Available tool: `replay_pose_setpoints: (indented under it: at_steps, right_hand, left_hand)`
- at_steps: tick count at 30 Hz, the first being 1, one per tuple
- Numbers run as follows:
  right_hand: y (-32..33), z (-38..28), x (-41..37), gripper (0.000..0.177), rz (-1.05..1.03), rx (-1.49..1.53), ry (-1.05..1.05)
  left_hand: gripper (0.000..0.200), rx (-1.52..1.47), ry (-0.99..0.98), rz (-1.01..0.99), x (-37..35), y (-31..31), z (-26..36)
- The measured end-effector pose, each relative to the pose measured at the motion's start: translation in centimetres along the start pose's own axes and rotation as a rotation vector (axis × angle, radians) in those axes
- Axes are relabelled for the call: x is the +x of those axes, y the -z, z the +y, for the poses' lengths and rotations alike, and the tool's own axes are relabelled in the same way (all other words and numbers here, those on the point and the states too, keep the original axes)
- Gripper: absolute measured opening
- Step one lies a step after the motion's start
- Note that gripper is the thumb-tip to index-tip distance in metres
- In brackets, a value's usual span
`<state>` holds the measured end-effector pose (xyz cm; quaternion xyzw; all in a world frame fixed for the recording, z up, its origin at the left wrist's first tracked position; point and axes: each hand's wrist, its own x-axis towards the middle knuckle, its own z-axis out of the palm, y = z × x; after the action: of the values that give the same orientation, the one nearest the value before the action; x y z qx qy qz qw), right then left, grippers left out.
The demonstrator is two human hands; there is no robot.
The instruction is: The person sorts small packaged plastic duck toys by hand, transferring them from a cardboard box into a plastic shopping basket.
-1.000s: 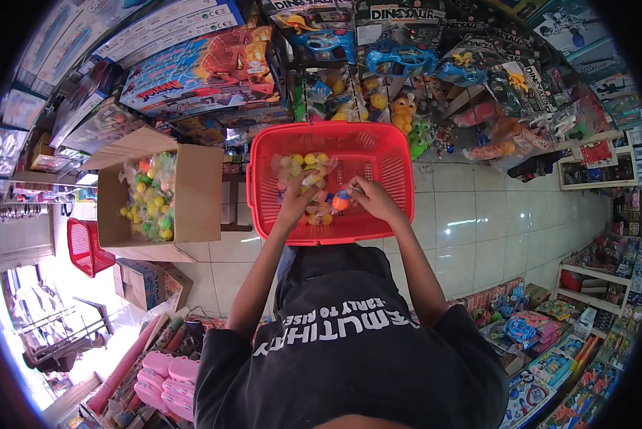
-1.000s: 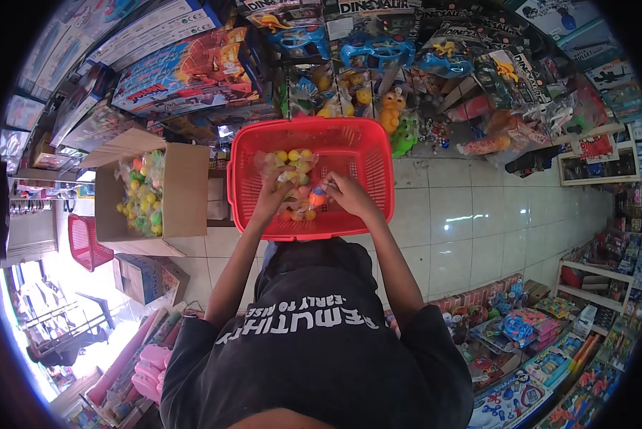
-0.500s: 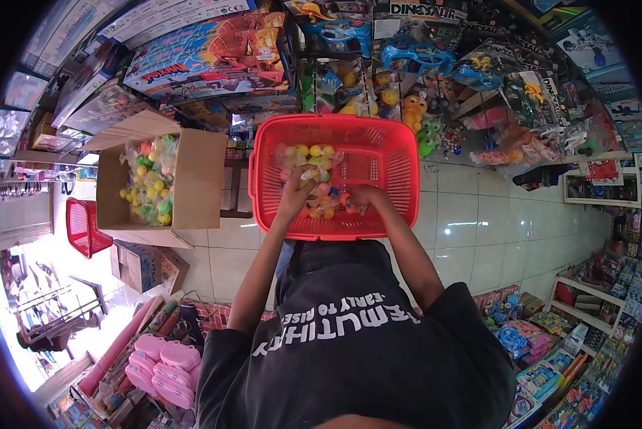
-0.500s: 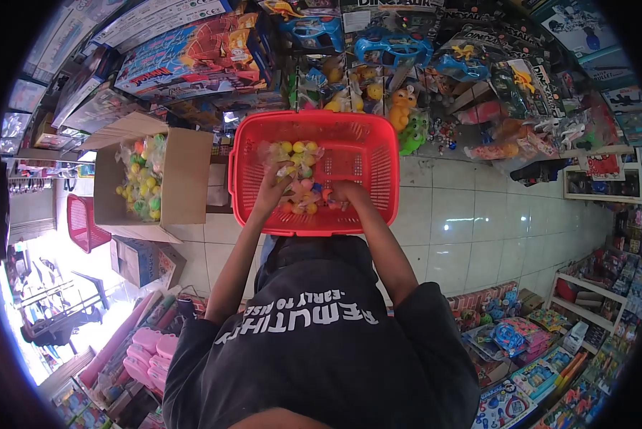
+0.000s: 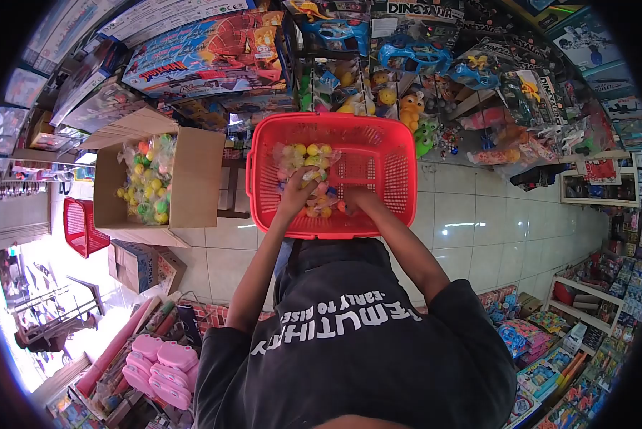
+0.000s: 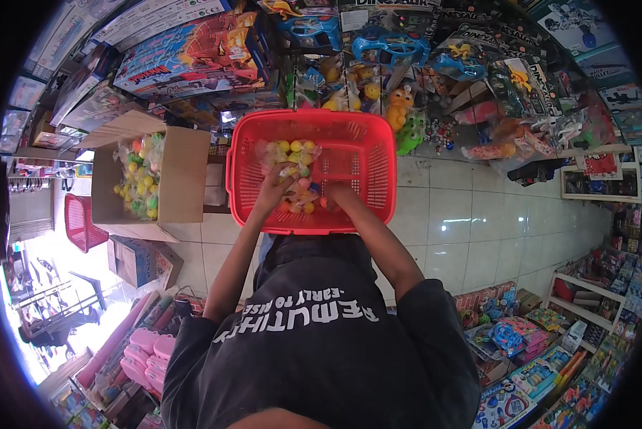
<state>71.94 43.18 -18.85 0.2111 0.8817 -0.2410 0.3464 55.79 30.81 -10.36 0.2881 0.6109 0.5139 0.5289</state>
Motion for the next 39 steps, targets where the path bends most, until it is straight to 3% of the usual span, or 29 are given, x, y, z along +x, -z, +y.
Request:
replay_pose_setpoints:
  at_steps: [9,12,14,18,20,24,26,30,33,35,36,38,39]
  right_hand:
    - [0.9,-1.0,-0.8,0.03,-0.104,0.049,-0.078]
    - [-2.3,0.4,2.5,0.031,-0.164,0.17,0.01]
    - [-4.0,1.5,3.7,0.032,-0.05,0.308,0.205]
    - [-1.9,1.2,1.7,0.031,-0.153,0.396,0.198]
    - [0.0,0.9,0.1,0.032,-0.273,0.665,0.068]
    - [0.0,1.2,0.2,0.027,-0.338,0.577,-0.009]
    - [0.3,0.8,-0.2,0.027,-0.387,0.305,0.003]
    - [0.0,1.9,0.1,0.032,-0.34,0.38,0.059]
    - [1.4,2.9,-1.9,0.036,-0.193,0.567,0.019]
    - [1.9,3.4,-2.5,0.042,0.264,0.596,-0.004]
    - [1.8,3.5,-2.6,0.042,0.266,0.601,-0.007]
    - [1.5,3.9,-3.1,0.052,0.594,0.789,0.159]
    - [1.8,3.8,-3.5,0.052,0.599,0.791,0.152]
  left_hand:
    - [0.034,0.034,-0.025,0.01,0.1,-0.4,0.1]
    - [0.034,0.041,-0.021,-0.006,0.4,-0.5,0.1]
    - [0.034,0.052,-0.037,-0.011,0.6,-0.6,0.0]
    - [0.036,0.098,-0.078,-0.019,0.5,-1.1,0.7]
    - [0.037,0.098,-0.056,-0.036,1.0,-1.0,0.1]
    - [0.042,0.114,-0.04,-0.024,1.3,-1.8,0.3]
    - [0.044,0.133,-0.012,-0.083,1.7,-2.1,0.8]
    - [0.049,0.317,-0.035,-0.12,3.5,-2.6,-0.6]
    - [0.05,0.338,-0.064,-0.19,4.0,-3.4,0.3]
    - [0.051,0.368,-0.059,-0.226,5.2,-3.2,-1.9]
    - [0.053,0.396,-0.059,-0.26,5.7,-3.3,-2.4]
    - [0.056,0.377,-0.012,-0.237,6.5,-3.6,-3.5]
    - [0.059,0.357,0.033,-0.205,6.7,-3.9,-3.5]
